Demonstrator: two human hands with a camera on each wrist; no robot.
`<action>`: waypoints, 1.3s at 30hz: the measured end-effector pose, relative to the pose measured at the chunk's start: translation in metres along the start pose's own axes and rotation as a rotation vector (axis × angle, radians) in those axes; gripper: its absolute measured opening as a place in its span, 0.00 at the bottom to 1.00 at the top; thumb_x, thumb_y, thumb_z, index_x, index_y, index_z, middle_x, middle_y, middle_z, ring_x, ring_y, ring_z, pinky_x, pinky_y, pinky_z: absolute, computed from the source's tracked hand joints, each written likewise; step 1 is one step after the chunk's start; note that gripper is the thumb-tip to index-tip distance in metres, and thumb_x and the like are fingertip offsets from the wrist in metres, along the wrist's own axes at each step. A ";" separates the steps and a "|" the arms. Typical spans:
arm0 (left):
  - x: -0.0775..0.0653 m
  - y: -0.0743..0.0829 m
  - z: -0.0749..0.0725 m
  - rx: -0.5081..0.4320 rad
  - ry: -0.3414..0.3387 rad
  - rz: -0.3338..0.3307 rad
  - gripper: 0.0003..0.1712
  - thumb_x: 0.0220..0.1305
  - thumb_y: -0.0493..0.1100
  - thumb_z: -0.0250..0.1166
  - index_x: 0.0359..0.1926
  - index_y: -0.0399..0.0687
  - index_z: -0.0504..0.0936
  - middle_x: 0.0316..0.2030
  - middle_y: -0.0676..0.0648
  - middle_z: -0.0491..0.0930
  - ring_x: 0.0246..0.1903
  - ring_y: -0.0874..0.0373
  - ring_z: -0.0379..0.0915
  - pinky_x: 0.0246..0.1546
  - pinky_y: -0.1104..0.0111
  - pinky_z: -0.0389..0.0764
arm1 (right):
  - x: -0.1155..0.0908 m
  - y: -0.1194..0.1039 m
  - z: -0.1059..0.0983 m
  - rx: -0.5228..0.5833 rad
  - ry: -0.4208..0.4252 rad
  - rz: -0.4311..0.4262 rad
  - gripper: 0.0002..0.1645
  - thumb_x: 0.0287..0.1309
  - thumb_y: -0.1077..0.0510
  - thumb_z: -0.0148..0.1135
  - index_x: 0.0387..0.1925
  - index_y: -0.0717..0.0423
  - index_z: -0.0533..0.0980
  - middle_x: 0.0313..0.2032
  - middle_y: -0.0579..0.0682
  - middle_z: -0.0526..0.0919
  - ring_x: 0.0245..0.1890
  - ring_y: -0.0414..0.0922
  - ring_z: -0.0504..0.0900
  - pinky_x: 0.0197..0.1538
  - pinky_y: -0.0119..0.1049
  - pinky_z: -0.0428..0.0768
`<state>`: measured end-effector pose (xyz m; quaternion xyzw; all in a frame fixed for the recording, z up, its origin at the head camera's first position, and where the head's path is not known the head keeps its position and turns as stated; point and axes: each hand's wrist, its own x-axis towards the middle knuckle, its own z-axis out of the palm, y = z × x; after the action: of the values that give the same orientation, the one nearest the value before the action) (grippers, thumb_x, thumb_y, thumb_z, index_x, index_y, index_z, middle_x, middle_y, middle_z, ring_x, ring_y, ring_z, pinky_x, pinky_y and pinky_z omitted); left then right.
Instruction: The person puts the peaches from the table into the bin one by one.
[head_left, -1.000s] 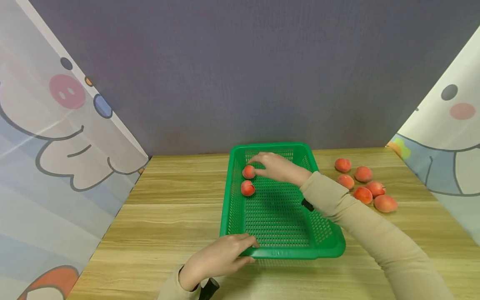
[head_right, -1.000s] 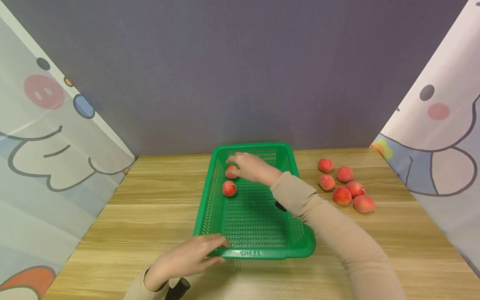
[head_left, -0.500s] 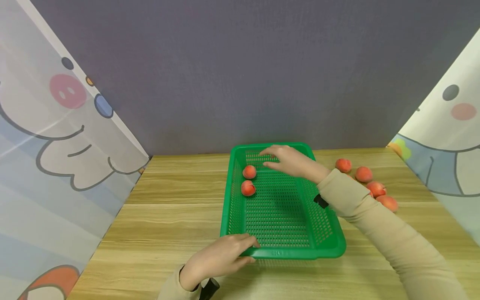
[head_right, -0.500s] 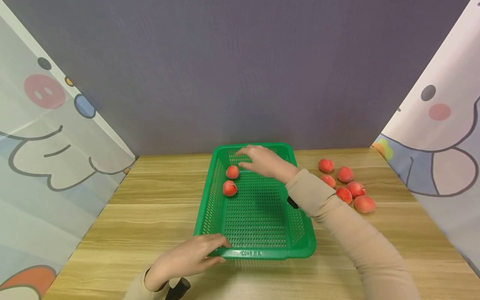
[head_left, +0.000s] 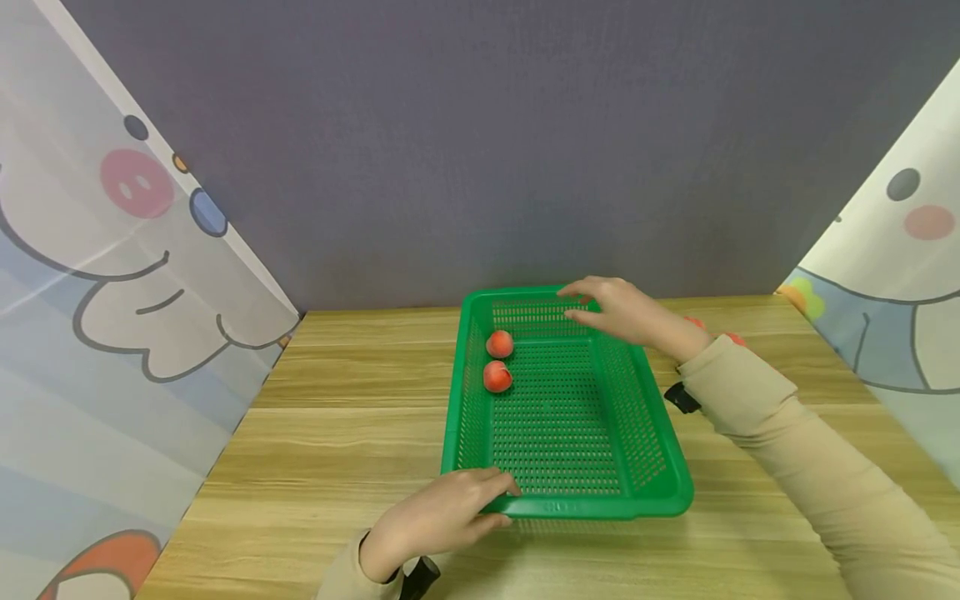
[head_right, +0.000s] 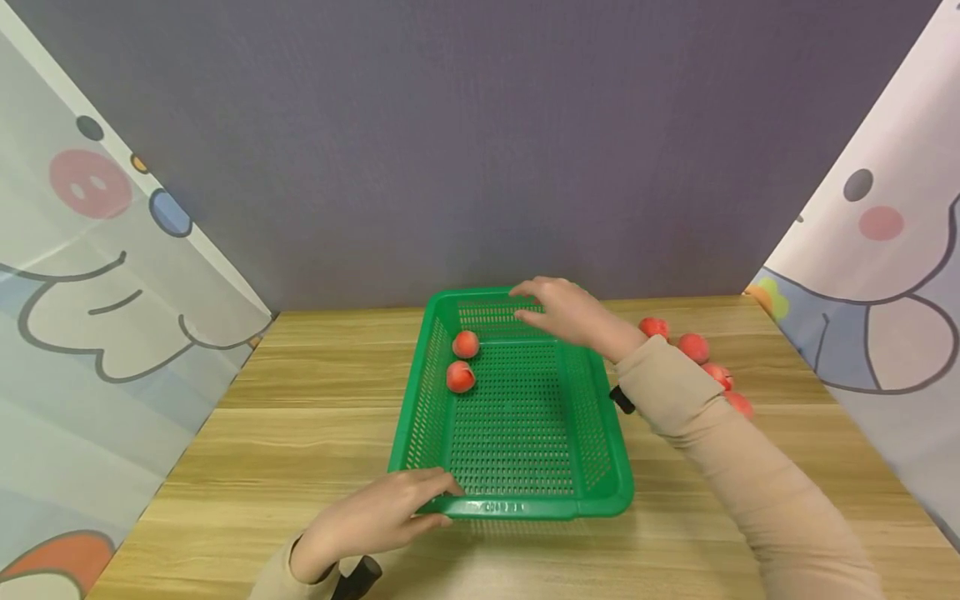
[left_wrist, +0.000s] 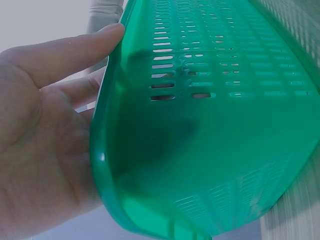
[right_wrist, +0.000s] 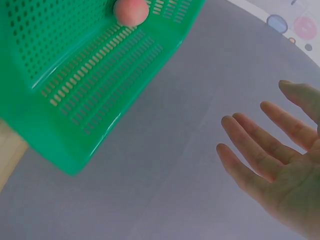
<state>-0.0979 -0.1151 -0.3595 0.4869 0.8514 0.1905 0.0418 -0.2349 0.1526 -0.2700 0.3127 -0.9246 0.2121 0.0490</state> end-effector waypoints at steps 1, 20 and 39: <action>0.000 0.000 0.000 0.001 0.000 0.002 0.11 0.57 0.42 0.61 0.41 0.47 0.73 0.33 0.56 0.74 0.31 0.73 0.66 0.32 0.86 0.66 | -0.002 0.002 -0.002 -0.003 0.002 0.007 0.22 0.56 0.56 0.57 0.52 0.62 0.70 0.48 0.59 0.75 0.43 0.51 0.75 0.44 0.46 0.73; 0.000 0.000 -0.001 0.003 -0.007 0.002 0.11 0.57 0.43 0.61 0.42 0.48 0.73 0.34 0.56 0.75 0.32 0.73 0.67 0.32 0.86 0.67 | -0.043 0.041 -0.026 0.044 0.062 0.120 0.22 0.60 0.56 0.53 0.52 0.64 0.69 0.48 0.63 0.74 0.44 0.56 0.75 0.44 0.51 0.73; 0.000 0.000 -0.001 0.010 -0.005 0.002 0.12 0.57 0.43 0.61 0.41 0.47 0.73 0.34 0.56 0.74 0.31 0.73 0.65 0.32 0.86 0.66 | -0.089 0.087 -0.021 -0.001 0.081 0.170 0.18 0.58 0.61 0.53 0.47 0.70 0.70 0.43 0.67 0.75 0.39 0.60 0.76 0.40 0.54 0.73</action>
<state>-0.0980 -0.1152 -0.3588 0.4887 0.8516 0.1852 0.0414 -0.2168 0.2728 -0.3018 0.2245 -0.9451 0.2276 0.0682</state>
